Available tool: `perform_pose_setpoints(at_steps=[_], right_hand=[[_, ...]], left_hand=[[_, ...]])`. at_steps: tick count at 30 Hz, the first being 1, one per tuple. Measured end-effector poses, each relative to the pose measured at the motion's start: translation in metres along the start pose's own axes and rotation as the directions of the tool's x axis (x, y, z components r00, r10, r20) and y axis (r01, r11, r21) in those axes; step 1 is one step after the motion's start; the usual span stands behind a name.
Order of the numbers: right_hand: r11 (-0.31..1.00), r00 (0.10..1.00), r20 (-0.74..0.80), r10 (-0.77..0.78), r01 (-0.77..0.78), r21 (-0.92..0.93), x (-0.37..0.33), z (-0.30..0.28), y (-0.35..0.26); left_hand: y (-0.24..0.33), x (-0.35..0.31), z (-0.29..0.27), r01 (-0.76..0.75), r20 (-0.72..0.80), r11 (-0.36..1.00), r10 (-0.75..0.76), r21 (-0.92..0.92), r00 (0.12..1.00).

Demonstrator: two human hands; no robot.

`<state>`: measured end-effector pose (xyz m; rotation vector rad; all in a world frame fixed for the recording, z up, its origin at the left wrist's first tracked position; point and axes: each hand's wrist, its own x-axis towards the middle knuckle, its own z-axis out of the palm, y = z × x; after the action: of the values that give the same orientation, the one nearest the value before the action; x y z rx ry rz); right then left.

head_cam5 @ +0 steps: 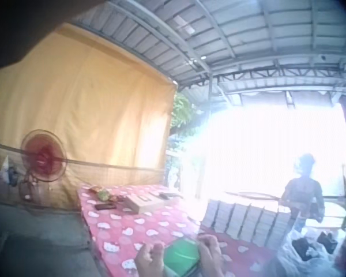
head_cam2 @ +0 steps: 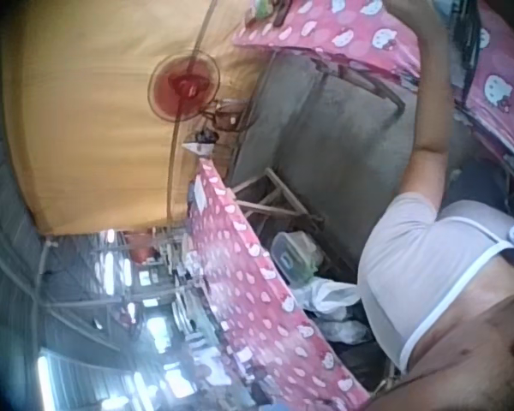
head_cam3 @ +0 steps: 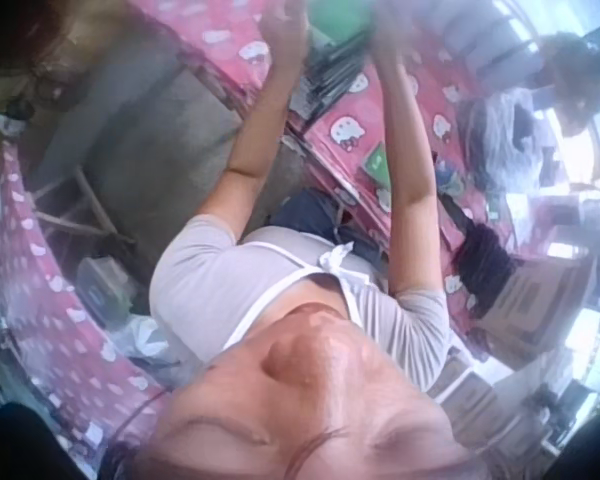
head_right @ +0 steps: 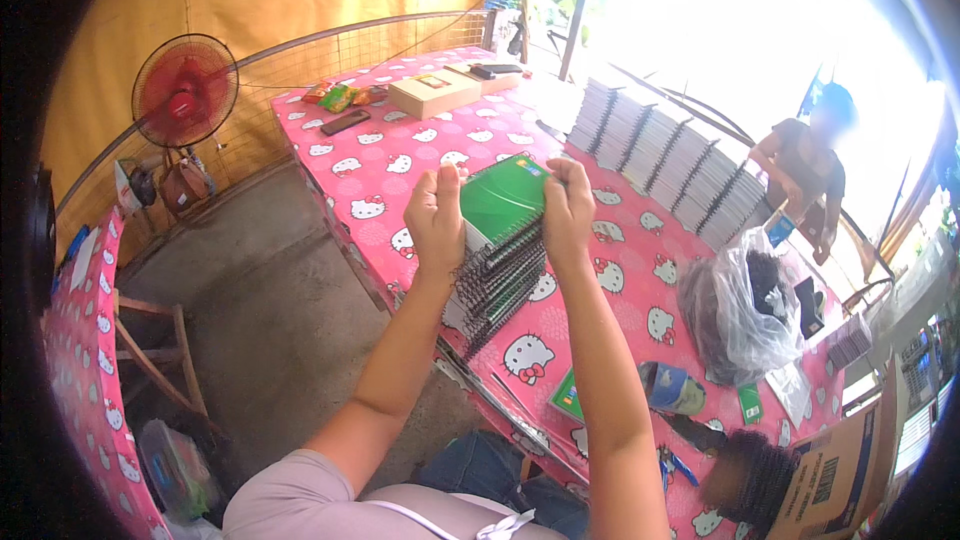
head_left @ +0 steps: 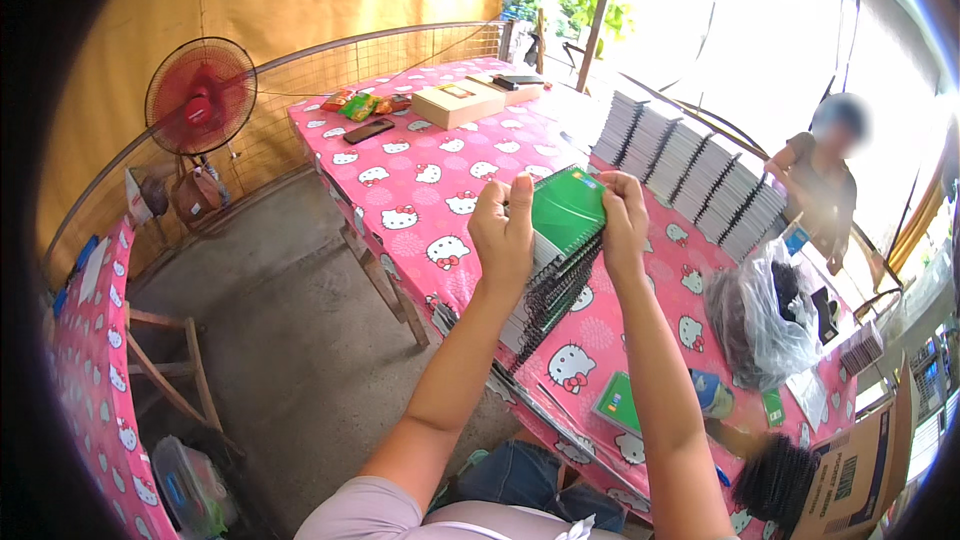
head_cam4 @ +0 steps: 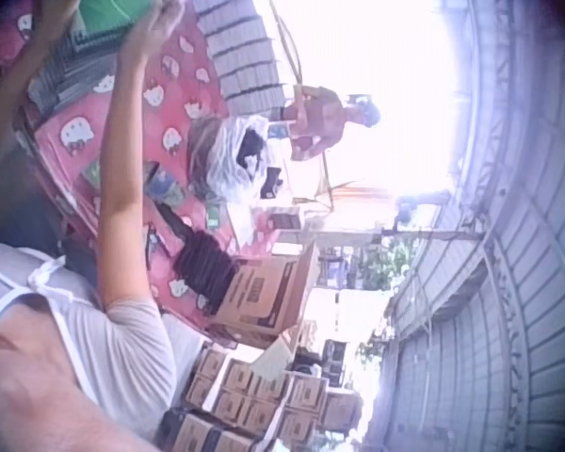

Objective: The person threads a plastic spiral through the side of a notebook, aligns it by hand, and uses pliers to trim the ends.

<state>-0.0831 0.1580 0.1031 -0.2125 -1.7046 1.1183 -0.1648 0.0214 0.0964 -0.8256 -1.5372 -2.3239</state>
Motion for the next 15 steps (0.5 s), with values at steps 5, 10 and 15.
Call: perform_pose_setpoints(at_steps=[5, 10, 15], right_hand=[[0.764, 0.978, 0.009, -0.208, 0.168, -0.623, -0.059, -0.044, -0.048], [0.302, 0.734, -0.420, 0.533, -0.629, -0.717, -0.231, -0.216, -0.036], [0.326, 0.859, -0.392, 0.331, -0.493, -0.806, -0.289, -0.191, -0.012]], left_hand=[[0.002, -0.006, -0.042, -0.217, -0.141, 0.925, 0.272, 0.313, 0.952], [0.071, -0.075, -0.073, -0.359, -0.135, 0.818, 0.335, -0.449, 0.932], [0.052, -0.161, -0.007, 0.051, 0.607, 0.979, 0.080, -0.195, 0.791]])
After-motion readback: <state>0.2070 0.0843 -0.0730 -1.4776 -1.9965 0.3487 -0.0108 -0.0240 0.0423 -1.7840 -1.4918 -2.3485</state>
